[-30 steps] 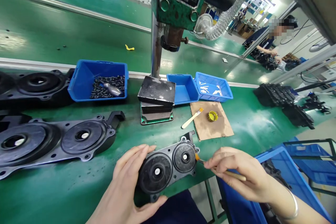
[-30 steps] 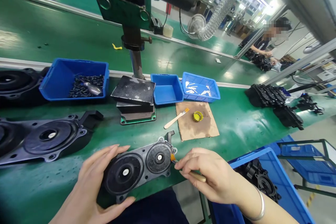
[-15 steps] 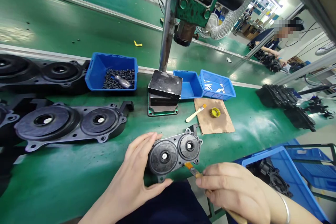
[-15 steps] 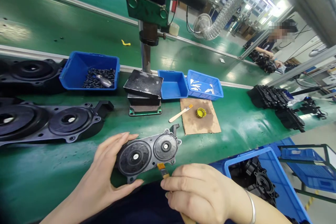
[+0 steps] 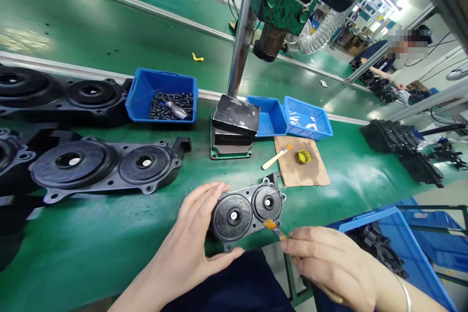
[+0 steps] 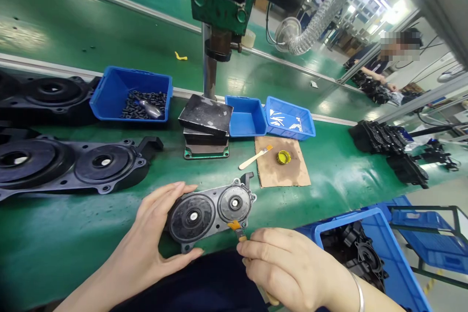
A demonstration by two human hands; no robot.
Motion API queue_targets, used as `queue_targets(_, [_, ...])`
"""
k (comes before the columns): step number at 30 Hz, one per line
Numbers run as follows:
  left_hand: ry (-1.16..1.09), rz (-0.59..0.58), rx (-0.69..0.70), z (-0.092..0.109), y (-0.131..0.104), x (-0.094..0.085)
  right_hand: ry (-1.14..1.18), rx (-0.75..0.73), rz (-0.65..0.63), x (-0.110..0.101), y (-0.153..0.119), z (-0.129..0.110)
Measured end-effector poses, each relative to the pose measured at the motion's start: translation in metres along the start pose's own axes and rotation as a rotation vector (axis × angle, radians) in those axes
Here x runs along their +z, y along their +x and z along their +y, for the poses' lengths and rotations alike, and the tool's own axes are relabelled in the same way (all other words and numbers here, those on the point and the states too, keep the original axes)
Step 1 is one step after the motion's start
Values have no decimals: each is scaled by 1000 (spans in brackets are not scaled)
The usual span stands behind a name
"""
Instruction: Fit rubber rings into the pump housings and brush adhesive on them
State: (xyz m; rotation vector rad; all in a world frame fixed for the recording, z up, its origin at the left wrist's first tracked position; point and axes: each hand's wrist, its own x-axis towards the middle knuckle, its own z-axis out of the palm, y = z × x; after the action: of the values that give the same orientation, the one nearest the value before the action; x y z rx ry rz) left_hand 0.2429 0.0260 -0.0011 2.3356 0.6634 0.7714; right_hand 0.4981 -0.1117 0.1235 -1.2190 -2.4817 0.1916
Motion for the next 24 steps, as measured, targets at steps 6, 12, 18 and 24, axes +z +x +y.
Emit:
queue_targets(6, [-22, 10, -8, 1, 0, 2, 190, 191, 117, 1, -12, -1])
queue_targets(12, [-10, 8, 6, 0, 1, 1, 548, 353, 354, 20, 20, 8])
queue_targets(18, [-17, 11, 13, 1, 1, 1, 402, 293, 184, 18, 41, 27])
queue_targets(24, [-11, -2, -2, 1, 0, -1, 309, 249, 130, 13, 57, 41])
